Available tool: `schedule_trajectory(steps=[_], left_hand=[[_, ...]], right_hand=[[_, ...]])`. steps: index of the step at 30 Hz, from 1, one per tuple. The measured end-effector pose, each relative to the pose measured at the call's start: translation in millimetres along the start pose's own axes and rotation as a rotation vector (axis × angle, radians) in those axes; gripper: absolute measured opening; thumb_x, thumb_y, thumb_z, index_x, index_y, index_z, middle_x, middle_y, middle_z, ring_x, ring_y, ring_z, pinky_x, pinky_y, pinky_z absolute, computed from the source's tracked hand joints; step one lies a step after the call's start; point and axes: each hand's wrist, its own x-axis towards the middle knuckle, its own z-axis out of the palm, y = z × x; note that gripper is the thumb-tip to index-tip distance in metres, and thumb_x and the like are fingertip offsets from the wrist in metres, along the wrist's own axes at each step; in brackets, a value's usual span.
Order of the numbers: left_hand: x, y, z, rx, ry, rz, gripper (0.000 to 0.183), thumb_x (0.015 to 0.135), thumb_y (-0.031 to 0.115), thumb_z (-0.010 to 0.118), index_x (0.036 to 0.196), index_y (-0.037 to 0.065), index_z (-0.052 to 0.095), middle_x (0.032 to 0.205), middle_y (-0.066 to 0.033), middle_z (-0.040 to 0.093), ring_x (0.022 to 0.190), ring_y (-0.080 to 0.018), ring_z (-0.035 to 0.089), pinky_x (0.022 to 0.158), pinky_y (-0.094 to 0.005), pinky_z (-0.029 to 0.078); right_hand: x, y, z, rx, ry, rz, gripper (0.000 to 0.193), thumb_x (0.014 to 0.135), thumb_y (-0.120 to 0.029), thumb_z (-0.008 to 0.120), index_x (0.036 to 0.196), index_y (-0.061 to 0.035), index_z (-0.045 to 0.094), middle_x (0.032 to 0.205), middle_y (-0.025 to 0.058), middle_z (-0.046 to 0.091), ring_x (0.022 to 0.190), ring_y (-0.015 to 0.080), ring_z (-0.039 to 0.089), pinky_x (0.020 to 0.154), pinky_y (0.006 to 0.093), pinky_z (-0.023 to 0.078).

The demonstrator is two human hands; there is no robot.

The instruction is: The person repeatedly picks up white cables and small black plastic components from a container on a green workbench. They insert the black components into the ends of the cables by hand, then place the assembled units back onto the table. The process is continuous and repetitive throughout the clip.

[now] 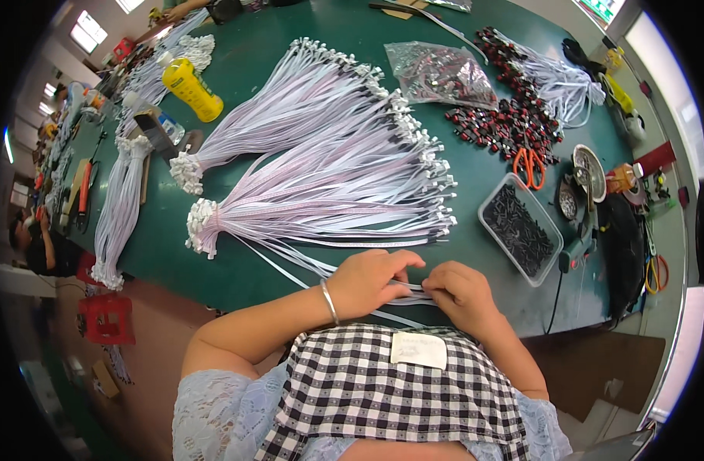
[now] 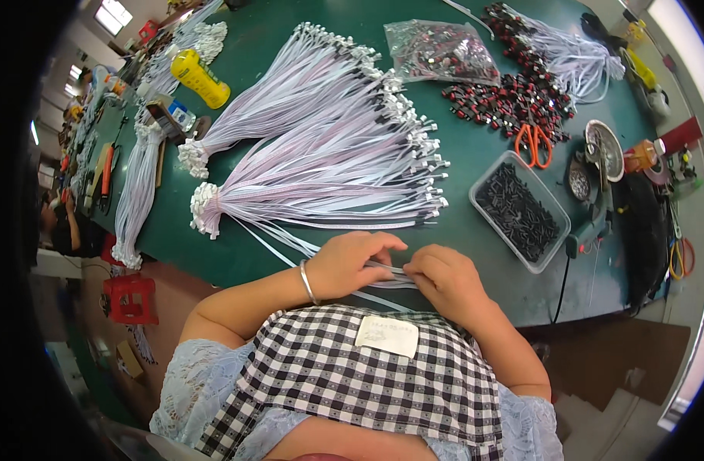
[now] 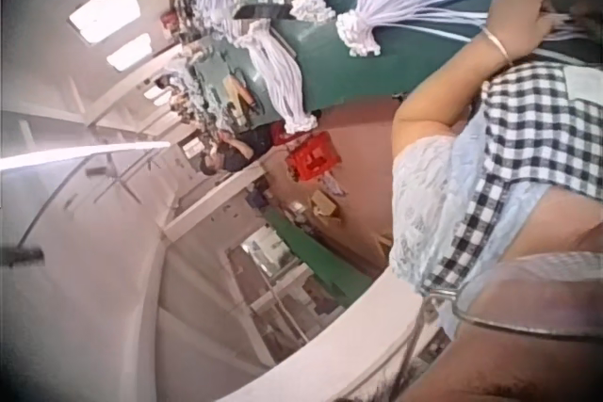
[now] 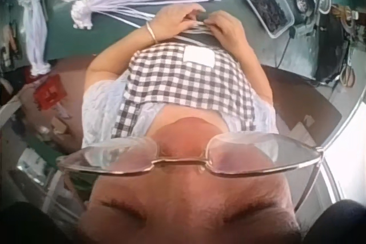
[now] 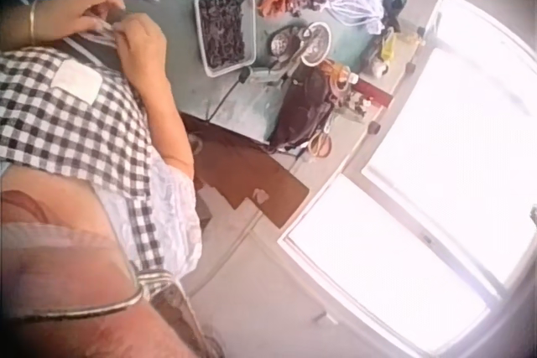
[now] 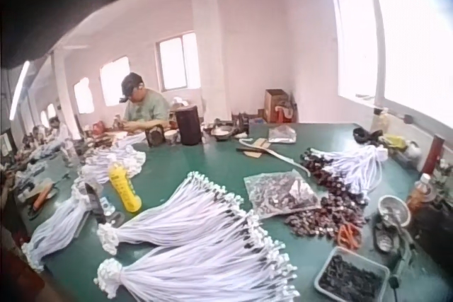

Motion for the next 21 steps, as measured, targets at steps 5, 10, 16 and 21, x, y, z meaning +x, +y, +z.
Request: schedule_trajectory(steps=[5, 10, 16, 21], left_hand=[[2, 7, -3, -0.064, -0.06, -0.088, 0.037, 0.077, 0.01, 0.067, 0.113, 0.008, 0.056, 0.078, -0.006, 0.063, 0.073, -0.0219, 0.061, 0.068, -0.0313, 0.048], [5, 8, -1, -0.016, 0.001, -0.04, 0.03, 0.076, 0.008, 0.067, 0.105, 0.009, 0.059, 0.076, -0.0056, 0.063, 0.073, -0.0225, 0.061, 0.066, -0.0319, 0.048], [55, -19, -13, 0.506, 0.258, 0.228, 0.012, 0.072, 0.003, 0.065, 0.082, 0.009, 0.06, 0.077, -0.0074, 0.06, 0.071, -0.0287, 0.054, 0.065, -0.0392, 0.044], [50, -21, -8, 0.492, 0.282, 0.332, 0.012, 0.072, 0.004, 0.067, 0.083, 0.006, 0.061, 0.079, -0.0091, 0.059, 0.076, -0.0292, 0.057, 0.068, -0.0372, 0.046]], right_hand=[[4, 2, -1, -0.015, -0.062, -0.047, 0.013, 0.071, -0.004, 0.067, 0.083, -0.0056, 0.062, 0.085, 0.0066, 0.061, 0.078, 0.0269, 0.06, 0.067, 0.0366, 0.048], [10, 1, -7, -0.097, -0.028, -0.068, 0.013, 0.071, -0.006, 0.064, 0.083, -0.0076, 0.062, 0.086, 0.0076, 0.061, 0.08, 0.0283, 0.06, 0.069, 0.0381, 0.048], [28, 11, -39, -0.347, 0.263, -0.058, 0.029, 0.071, -0.004, 0.068, 0.1, -0.0091, 0.065, 0.104, 0.0097, 0.062, 0.101, 0.0299, 0.057, 0.088, 0.0395, 0.045], [3, 43, -100, -0.754, 0.169, 0.065, 0.015, 0.074, -0.008, 0.066, 0.089, -0.0053, 0.065, 0.091, 0.0098, 0.064, 0.085, 0.0298, 0.057, 0.079, 0.0384, 0.044]])
